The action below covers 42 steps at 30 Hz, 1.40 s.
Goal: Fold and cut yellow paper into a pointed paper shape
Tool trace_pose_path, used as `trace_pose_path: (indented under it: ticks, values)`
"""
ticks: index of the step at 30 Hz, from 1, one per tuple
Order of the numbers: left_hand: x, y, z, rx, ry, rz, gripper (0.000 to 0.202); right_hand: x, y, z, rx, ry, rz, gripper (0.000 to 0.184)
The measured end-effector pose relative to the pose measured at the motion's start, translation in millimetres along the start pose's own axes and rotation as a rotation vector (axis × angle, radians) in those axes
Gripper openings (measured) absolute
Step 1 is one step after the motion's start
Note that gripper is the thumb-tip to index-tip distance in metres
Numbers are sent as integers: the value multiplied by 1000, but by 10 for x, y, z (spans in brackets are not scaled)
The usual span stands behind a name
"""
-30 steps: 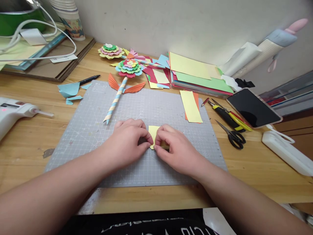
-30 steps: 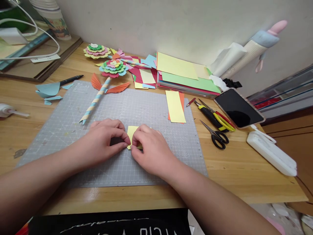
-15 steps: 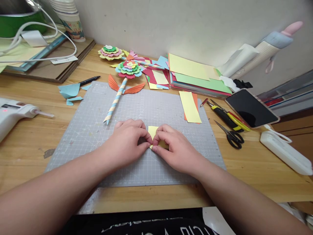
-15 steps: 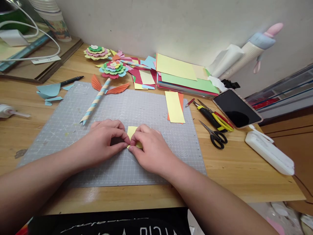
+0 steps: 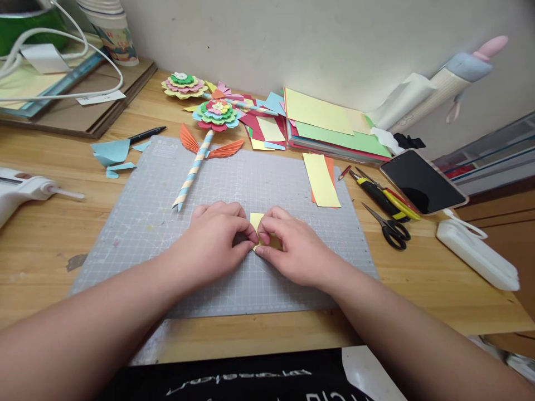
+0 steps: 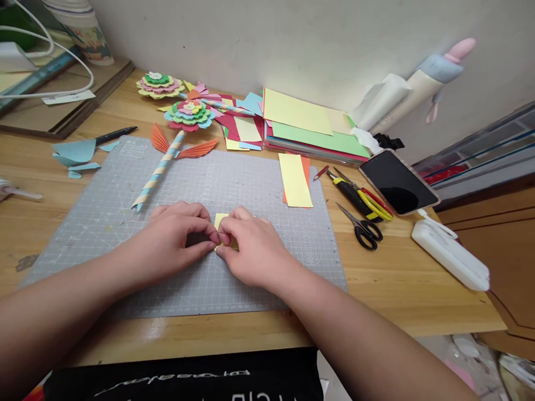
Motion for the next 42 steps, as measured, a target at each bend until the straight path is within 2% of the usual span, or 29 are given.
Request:
trace_pose_path:
  ticks: [5, 9, 14, 20, 25, 28, 31, 35, 42]
  values:
    - [-17, -8, -6, -5, 14, 37, 13, -89, -63, -52, 63, 128, -71, 11]
    - [-45, -13, -11, -9, 27, 40, 14, -237, -121, -124, 36, 169, 5, 16]
    - [-85, 1, 13, -60, 21, -27, 18, -342, -159, -177, -15, 158, 104, 20]
    - [-96, 24, 67, -77, 45, -64, 15, -376, -152, -199, -51, 80, 160, 24]
    - [-111, 18, 64, -100, 118, -38, 18, -377, -159, -202, -91, -30, 169, 20]
    - [-198, 37, 53, -104, 176, 72, 12, -373, -160, -203, -92, -66, 163, 19]
    - [-269, 72, 103, -47, 143, 173, 11, -368, -157, -210, -90, -78, 155, 18]
    - [-221, 112, 149, -25, 92, 94, 19, -369, -149, -212, -80, -53, 150, 20]
    - [-240, 176, 177, -16, 112, 93, 19, -354, -139, -200, -54, -84, 148, 21]
Point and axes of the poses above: each hand's wrist, its own y-axis towards the middle knuckle, its own z-axis out of the palm, x = y × z, the point moved 7 cm from there along y, towards the middle knuckle, and after that the axes turned 15 degrees about z, right-handed, at the moved point
